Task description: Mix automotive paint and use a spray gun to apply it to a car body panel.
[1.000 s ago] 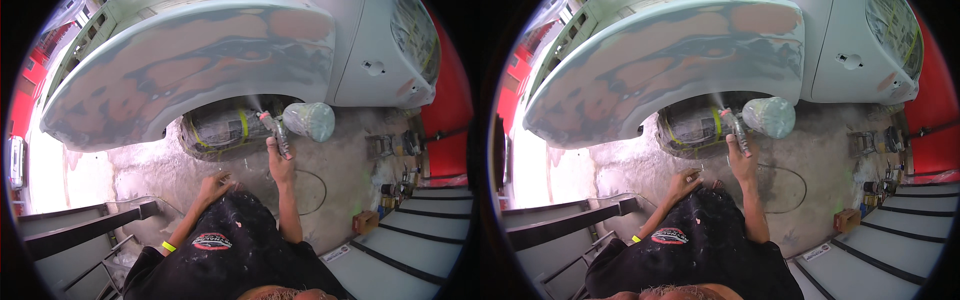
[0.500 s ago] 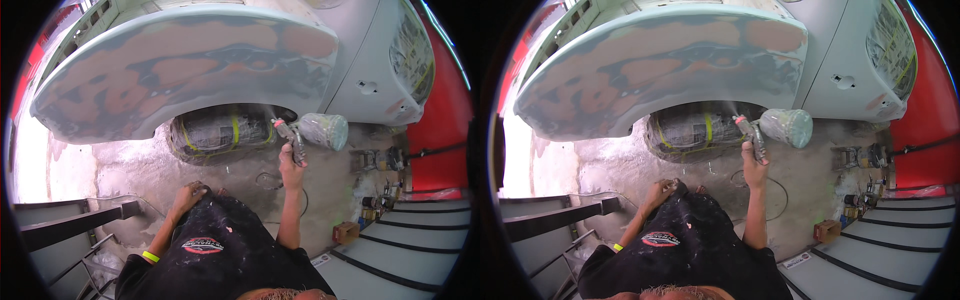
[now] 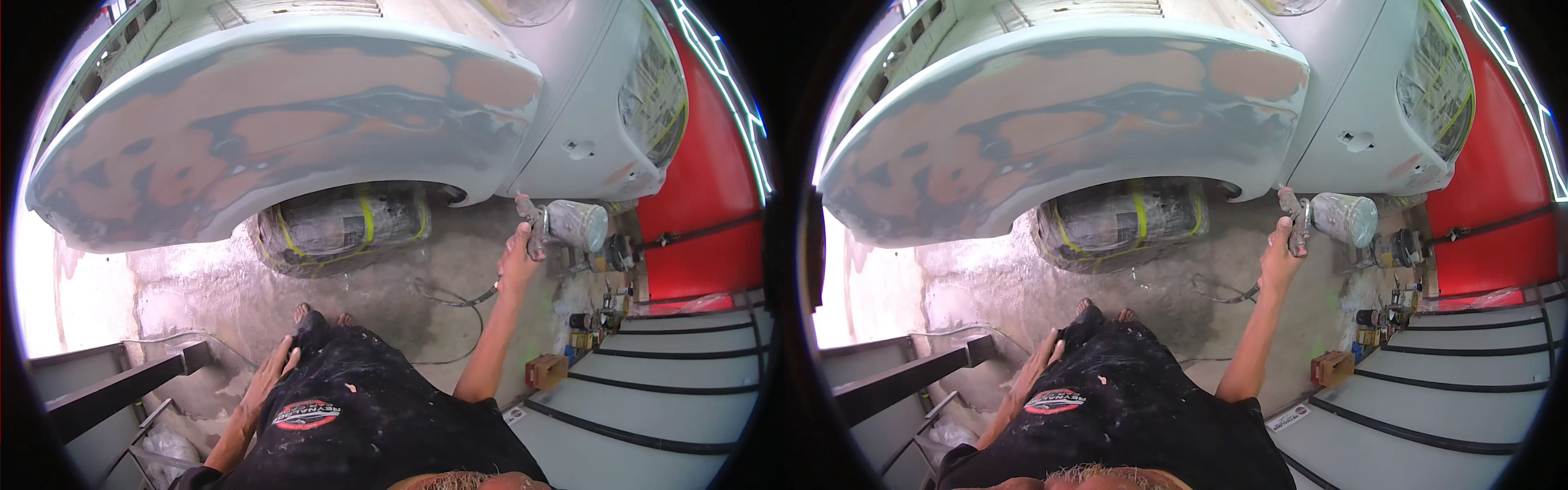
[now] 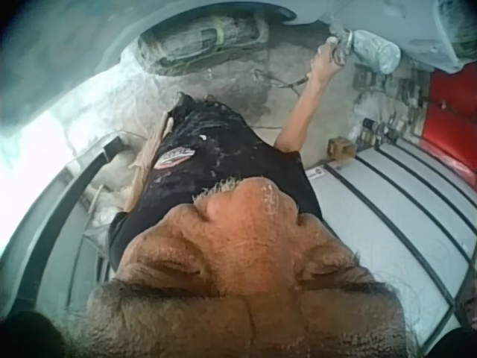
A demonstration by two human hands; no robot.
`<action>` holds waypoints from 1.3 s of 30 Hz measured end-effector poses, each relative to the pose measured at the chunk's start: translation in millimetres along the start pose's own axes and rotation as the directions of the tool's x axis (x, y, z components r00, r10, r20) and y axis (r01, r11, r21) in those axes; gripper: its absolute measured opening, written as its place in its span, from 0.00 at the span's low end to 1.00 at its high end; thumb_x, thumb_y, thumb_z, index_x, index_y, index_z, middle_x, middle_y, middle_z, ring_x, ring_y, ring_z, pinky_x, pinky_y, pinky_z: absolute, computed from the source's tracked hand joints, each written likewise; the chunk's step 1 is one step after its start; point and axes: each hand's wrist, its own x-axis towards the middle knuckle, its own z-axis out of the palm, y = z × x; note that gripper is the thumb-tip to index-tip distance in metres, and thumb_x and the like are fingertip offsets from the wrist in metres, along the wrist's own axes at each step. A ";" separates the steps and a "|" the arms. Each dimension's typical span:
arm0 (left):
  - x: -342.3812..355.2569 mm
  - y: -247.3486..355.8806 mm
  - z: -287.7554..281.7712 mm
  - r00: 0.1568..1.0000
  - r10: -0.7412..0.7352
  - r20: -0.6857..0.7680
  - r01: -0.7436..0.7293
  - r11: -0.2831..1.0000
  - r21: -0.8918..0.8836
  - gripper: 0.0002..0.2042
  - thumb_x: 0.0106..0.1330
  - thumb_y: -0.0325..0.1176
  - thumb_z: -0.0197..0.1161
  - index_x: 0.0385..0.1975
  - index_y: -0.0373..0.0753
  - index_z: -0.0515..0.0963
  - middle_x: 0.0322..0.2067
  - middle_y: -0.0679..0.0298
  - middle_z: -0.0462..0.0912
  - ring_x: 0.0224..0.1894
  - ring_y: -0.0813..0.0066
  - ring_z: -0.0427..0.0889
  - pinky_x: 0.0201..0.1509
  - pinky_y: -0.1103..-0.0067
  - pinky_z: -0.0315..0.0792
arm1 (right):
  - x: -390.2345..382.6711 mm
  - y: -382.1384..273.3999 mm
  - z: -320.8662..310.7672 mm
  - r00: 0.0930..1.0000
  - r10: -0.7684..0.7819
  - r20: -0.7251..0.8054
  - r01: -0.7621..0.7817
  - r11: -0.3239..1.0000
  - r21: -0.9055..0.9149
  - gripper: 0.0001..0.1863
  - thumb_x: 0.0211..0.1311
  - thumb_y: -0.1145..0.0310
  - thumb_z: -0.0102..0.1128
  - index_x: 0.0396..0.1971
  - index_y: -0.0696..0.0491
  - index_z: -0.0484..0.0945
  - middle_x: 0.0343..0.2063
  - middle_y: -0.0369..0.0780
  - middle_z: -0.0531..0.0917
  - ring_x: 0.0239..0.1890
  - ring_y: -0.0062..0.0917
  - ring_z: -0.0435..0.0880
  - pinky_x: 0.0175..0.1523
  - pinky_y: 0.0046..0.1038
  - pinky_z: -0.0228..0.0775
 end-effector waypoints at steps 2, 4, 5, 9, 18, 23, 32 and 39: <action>19.5 13.2 -16.7 0.964 0.240 0.117 -0.264 0.919 0.294 0.33 0.70 0.37 0.57 0.76 0.43 0.59 0.75 0.39 0.53 0.73 0.39 0.64 0.74 0.62 0.64 | -21.5 -19.7 13.7 0.997 0.037 0.066 -0.037 0.999 0.000 0.20 0.70 0.48 0.66 0.35 0.51 0.77 0.19 0.26 0.65 0.17 0.08 0.57 0.20 0.19 0.45; 19.7 15.8 -23.5 0.923 0.327 0.202 -0.383 0.822 0.421 0.33 0.69 0.38 0.58 0.75 0.44 0.59 0.75 0.40 0.54 0.73 0.40 0.65 0.73 0.62 0.64 | -40.0 -24.8 27.5 0.964 0.032 0.265 -0.036 0.999 0.010 0.19 0.71 0.48 0.65 0.37 0.50 0.79 0.20 0.26 0.66 0.19 0.08 0.59 0.22 0.19 0.47; 20.0 12.0 -24.5 0.922 0.326 0.207 -0.383 0.838 0.387 0.33 0.69 0.39 0.58 0.75 0.44 0.60 0.75 0.40 0.54 0.73 0.41 0.65 0.73 0.62 0.64 | -47.7 -25.1 33.1 0.943 0.058 0.328 -0.039 0.997 -0.064 0.20 0.71 0.48 0.64 0.39 0.52 0.79 0.22 0.26 0.68 0.22 0.09 0.64 0.25 0.19 0.54; 23.5 6.0 -30.7 0.916 0.334 0.223 -0.395 0.846 0.359 0.31 0.70 0.40 0.58 0.74 0.44 0.62 0.75 0.42 0.56 0.73 0.45 0.65 0.74 0.62 0.65 | -76.7 -23.3 70.2 0.865 -0.066 0.498 0.101 0.994 -0.043 0.21 0.71 0.48 0.65 0.39 0.54 0.79 0.23 0.27 0.71 0.25 0.11 0.67 0.29 0.22 0.59; 30.0 -5.4 -45.9 0.915 0.351 0.199 -0.397 0.873 0.284 0.29 0.70 0.40 0.56 0.72 0.43 0.64 0.73 0.41 0.61 0.71 0.43 0.69 0.72 0.62 0.68 | -92.7 -33.9 87.3 0.707 -0.116 0.697 0.082 0.993 0.083 0.20 0.68 0.50 0.69 0.34 0.54 0.79 0.24 0.27 0.74 0.27 0.12 0.69 0.32 0.22 0.61; 35.1 -7.7 -55.8 0.899 0.381 0.214 -0.428 0.866 0.259 0.29 0.71 0.41 0.56 0.72 0.43 0.64 0.73 0.42 0.61 0.70 0.43 0.70 0.70 0.62 0.70 | -54.0 -27.2 60.2 0.881 0.004 0.474 -0.010 1.000 0.010 0.20 0.70 0.49 0.68 0.31 0.51 0.78 0.20 0.25 0.71 0.21 0.08 0.64 0.24 0.19 0.54; 36.7 -19.8 -66.7 0.896 0.366 0.252 -0.426 0.869 0.252 0.30 0.70 0.43 0.56 0.72 0.42 0.64 0.73 0.43 0.61 0.68 0.43 0.71 0.68 0.62 0.71 | -21.7 -54.4 40.0 0.999 -0.039 0.027 0.042 0.992 -0.116 0.22 0.70 0.47 0.65 0.27 0.49 0.72 0.16 0.26 0.65 0.12 0.09 0.58 0.15 0.20 0.44; 34.6 -20.2 -74.5 0.904 0.356 0.236 -0.410 0.878 0.249 0.31 0.69 0.42 0.57 0.72 0.42 0.64 0.72 0.43 0.62 0.68 0.43 0.71 0.69 0.62 0.71 | -46.3 -79.8 59.0 1.000 -0.026 -0.014 0.023 0.985 -0.169 0.22 0.70 0.46 0.65 0.27 0.49 0.73 0.17 0.26 0.66 0.13 0.09 0.60 0.17 0.19 0.47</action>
